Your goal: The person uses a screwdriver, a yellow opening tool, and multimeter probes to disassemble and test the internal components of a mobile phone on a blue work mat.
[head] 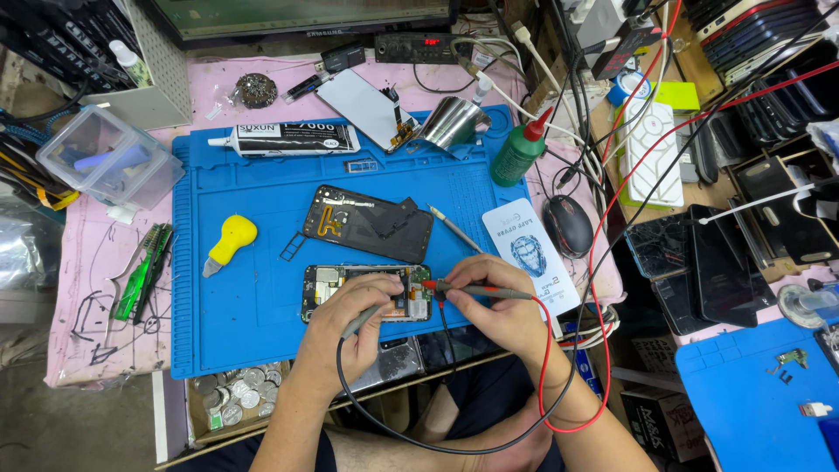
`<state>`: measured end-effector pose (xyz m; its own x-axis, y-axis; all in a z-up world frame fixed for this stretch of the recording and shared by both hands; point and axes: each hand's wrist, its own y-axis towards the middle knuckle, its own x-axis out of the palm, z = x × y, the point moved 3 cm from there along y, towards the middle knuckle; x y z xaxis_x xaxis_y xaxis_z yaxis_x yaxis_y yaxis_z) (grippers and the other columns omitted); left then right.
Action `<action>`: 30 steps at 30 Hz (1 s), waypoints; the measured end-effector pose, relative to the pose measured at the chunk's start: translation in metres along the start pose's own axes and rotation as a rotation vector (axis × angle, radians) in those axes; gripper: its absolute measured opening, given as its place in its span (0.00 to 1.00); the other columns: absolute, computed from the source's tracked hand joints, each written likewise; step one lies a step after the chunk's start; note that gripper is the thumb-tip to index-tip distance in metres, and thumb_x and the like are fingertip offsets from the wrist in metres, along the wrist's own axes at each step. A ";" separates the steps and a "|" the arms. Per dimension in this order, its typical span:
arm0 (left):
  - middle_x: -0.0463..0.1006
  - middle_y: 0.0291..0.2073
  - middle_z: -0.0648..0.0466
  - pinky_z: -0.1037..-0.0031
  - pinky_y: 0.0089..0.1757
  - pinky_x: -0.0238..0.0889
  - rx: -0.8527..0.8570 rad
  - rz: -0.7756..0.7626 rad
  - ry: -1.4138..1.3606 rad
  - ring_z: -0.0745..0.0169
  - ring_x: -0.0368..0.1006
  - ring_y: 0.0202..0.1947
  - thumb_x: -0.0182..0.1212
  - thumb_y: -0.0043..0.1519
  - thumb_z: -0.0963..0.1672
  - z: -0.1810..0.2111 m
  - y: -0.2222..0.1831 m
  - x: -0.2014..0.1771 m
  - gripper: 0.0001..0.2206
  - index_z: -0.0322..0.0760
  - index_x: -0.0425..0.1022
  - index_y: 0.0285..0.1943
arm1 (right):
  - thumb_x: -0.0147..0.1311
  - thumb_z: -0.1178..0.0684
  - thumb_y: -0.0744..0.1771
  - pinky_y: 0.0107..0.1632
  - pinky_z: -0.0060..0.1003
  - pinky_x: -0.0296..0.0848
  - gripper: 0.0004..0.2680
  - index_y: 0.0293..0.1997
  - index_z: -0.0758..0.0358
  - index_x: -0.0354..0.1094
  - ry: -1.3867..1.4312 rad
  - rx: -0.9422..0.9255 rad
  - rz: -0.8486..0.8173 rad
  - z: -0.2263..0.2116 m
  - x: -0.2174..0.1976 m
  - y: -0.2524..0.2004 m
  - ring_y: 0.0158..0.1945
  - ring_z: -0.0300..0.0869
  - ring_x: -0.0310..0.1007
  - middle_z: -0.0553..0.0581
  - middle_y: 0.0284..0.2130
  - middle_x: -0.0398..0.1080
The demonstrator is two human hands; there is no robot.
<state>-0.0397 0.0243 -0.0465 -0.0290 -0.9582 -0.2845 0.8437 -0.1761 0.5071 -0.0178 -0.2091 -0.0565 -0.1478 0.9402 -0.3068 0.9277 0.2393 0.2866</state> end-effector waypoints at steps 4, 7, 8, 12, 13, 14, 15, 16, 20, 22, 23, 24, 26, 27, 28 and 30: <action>0.83 0.47 0.46 0.68 0.50 0.76 -0.018 -0.003 0.014 0.49 0.82 0.52 0.61 0.61 0.35 0.000 0.000 0.001 0.07 0.33 0.71 0.45 | 0.63 0.62 0.63 0.47 0.35 0.76 0.03 0.35 0.67 0.72 0.017 -0.012 0.003 -0.002 0.000 0.002 0.41 0.42 0.78 0.59 0.38 0.77; 0.83 0.48 0.45 0.67 0.50 0.75 -0.019 -0.004 -0.010 0.48 0.81 0.52 0.60 0.58 0.34 -0.001 0.000 0.000 0.09 0.33 0.72 0.45 | 0.62 0.63 0.63 0.46 0.35 0.76 0.03 0.35 0.68 0.73 0.044 -0.006 0.019 -0.002 0.001 0.003 0.41 0.42 0.78 0.59 0.37 0.77; 0.83 0.48 0.45 0.67 0.49 0.75 -0.037 0.004 -0.025 0.49 0.81 0.52 0.60 0.58 0.34 -0.001 0.000 0.000 0.09 0.33 0.72 0.45 | 0.62 0.63 0.63 0.45 0.35 0.76 0.03 0.35 0.68 0.73 0.045 0.003 0.017 -0.003 0.000 0.002 0.40 0.42 0.78 0.58 0.37 0.77; 0.83 0.47 0.46 0.69 0.48 0.77 -0.110 0.003 -0.075 0.49 0.81 0.52 0.60 0.59 0.34 -0.002 -0.001 0.002 0.08 0.33 0.72 0.46 | 0.63 0.62 0.63 0.44 0.36 0.77 0.03 0.35 0.67 0.73 0.060 0.011 0.027 -0.001 0.000 0.002 0.40 0.42 0.78 0.58 0.36 0.77; 0.83 0.47 0.46 0.69 0.47 0.77 -0.133 -0.004 -0.085 0.49 0.81 0.53 0.59 0.60 0.35 -0.004 -0.001 0.002 0.08 0.33 0.72 0.46 | 0.63 0.62 0.63 0.44 0.36 0.77 0.03 0.34 0.67 0.73 0.066 0.010 0.029 -0.001 0.001 0.002 0.40 0.42 0.79 0.58 0.36 0.77; 0.83 0.47 0.46 0.68 0.48 0.76 -0.118 -0.003 -0.065 0.49 0.81 0.52 0.59 0.60 0.35 -0.005 -0.001 0.001 0.08 0.33 0.72 0.45 | 0.63 0.62 0.63 0.44 0.36 0.77 0.03 0.34 0.67 0.73 0.083 0.018 0.029 0.000 0.001 0.002 0.40 0.42 0.79 0.58 0.36 0.77; 0.83 0.47 0.46 0.67 0.48 0.75 -0.103 -0.001 -0.048 0.49 0.82 0.52 0.59 0.60 0.35 -0.007 -0.004 0.001 0.07 0.33 0.73 0.45 | 0.63 0.62 0.63 0.44 0.35 0.77 0.03 0.34 0.67 0.73 0.098 0.028 0.029 0.001 0.001 0.002 0.40 0.42 0.79 0.58 0.36 0.77; 0.84 0.46 0.46 0.67 0.49 0.74 -0.089 0.001 -0.031 0.50 0.82 0.51 0.59 0.59 0.35 -0.010 -0.007 0.001 0.07 0.33 0.73 0.44 | 0.63 0.62 0.63 0.43 0.35 0.77 0.02 0.34 0.67 0.73 0.113 0.038 0.029 0.001 0.002 0.000 0.40 0.42 0.79 0.58 0.36 0.77; 0.84 0.45 0.45 0.66 0.49 0.74 -0.116 -0.020 0.026 0.51 0.81 0.52 0.57 0.59 0.35 -0.038 -0.013 0.007 0.05 0.33 0.74 0.41 | 0.62 0.62 0.65 0.46 0.35 0.77 0.02 0.36 0.68 0.73 0.133 -0.006 0.008 -0.002 -0.001 0.001 0.42 0.42 0.78 0.59 0.38 0.76; 0.84 0.44 0.45 0.65 0.50 0.75 -0.208 -0.030 0.050 0.51 0.81 0.54 0.58 0.59 0.36 -0.054 -0.021 0.012 0.04 0.35 0.75 0.39 | 0.62 0.63 0.64 0.46 0.35 0.77 0.02 0.36 0.68 0.73 0.153 0.031 0.004 -0.002 0.000 -0.001 0.42 0.41 0.79 0.59 0.39 0.77; 0.84 0.44 0.45 0.65 0.50 0.76 -0.213 -0.009 0.018 0.51 0.81 0.54 0.58 0.60 0.37 -0.059 -0.025 0.016 0.03 0.35 0.74 0.40 | 0.62 0.63 0.64 0.46 0.35 0.78 0.02 0.36 0.68 0.72 0.189 0.033 -0.003 -0.003 0.000 -0.001 0.42 0.41 0.79 0.59 0.39 0.76; 0.84 0.44 0.45 0.64 0.50 0.76 -0.218 0.011 -0.014 0.52 0.81 0.54 0.59 0.60 0.37 -0.064 -0.028 0.019 0.03 0.35 0.74 0.41 | 0.61 0.63 0.65 0.46 0.35 0.78 0.02 0.37 0.69 0.72 0.224 0.036 -0.010 -0.003 0.000 0.000 0.42 0.41 0.79 0.59 0.39 0.76; 0.84 0.44 0.45 0.64 0.49 0.76 -0.218 0.036 -0.044 0.52 0.81 0.54 0.59 0.61 0.39 -0.072 -0.031 0.021 0.03 0.36 0.73 0.42 | 0.61 0.63 0.65 0.45 0.34 0.78 0.02 0.37 0.69 0.72 0.288 0.071 -0.021 -0.002 0.001 0.000 0.41 0.40 0.79 0.59 0.40 0.76; 0.84 0.45 0.45 0.63 0.49 0.74 -0.214 0.038 -0.042 0.52 0.81 0.54 0.59 0.62 0.39 -0.073 -0.033 0.022 0.03 0.36 0.73 0.42 | 0.60 0.64 0.65 0.45 0.34 0.78 0.02 0.36 0.69 0.72 0.316 0.105 -0.021 -0.002 0.002 -0.001 0.40 0.40 0.79 0.60 0.39 0.76; 0.84 0.45 0.45 0.62 0.49 0.73 -0.209 0.041 -0.041 0.52 0.81 0.54 0.58 0.62 0.39 -0.074 -0.034 0.022 0.03 0.36 0.73 0.42 | 0.60 0.64 0.65 0.44 0.34 0.78 0.01 0.36 0.69 0.72 0.343 0.138 -0.021 -0.001 0.002 -0.001 0.40 0.40 0.80 0.60 0.39 0.76; 0.84 0.44 0.46 0.63 0.48 0.73 -0.222 0.038 -0.031 0.52 0.81 0.54 0.58 0.62 0.39 -0.076 -0.034 0.022 0.03 0.37 0.74 0.42 | 0.60 0.63 0.65 0.43 0.33 0.78 0.02 0.36 0.69 0.71 0.306 0.126 -0.020 -0.001 0.002 -0.001 0.40 0.40 0.80 0.59 0.39 0.76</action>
<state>-0.0279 0.0263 -0.1314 -0.0089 -0.9702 -0.2420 0.9415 -0.0896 0.3248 -0.0197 -0.2070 -0.0571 -0.2451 0.9693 -0.0186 0.9558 0.2448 0.1627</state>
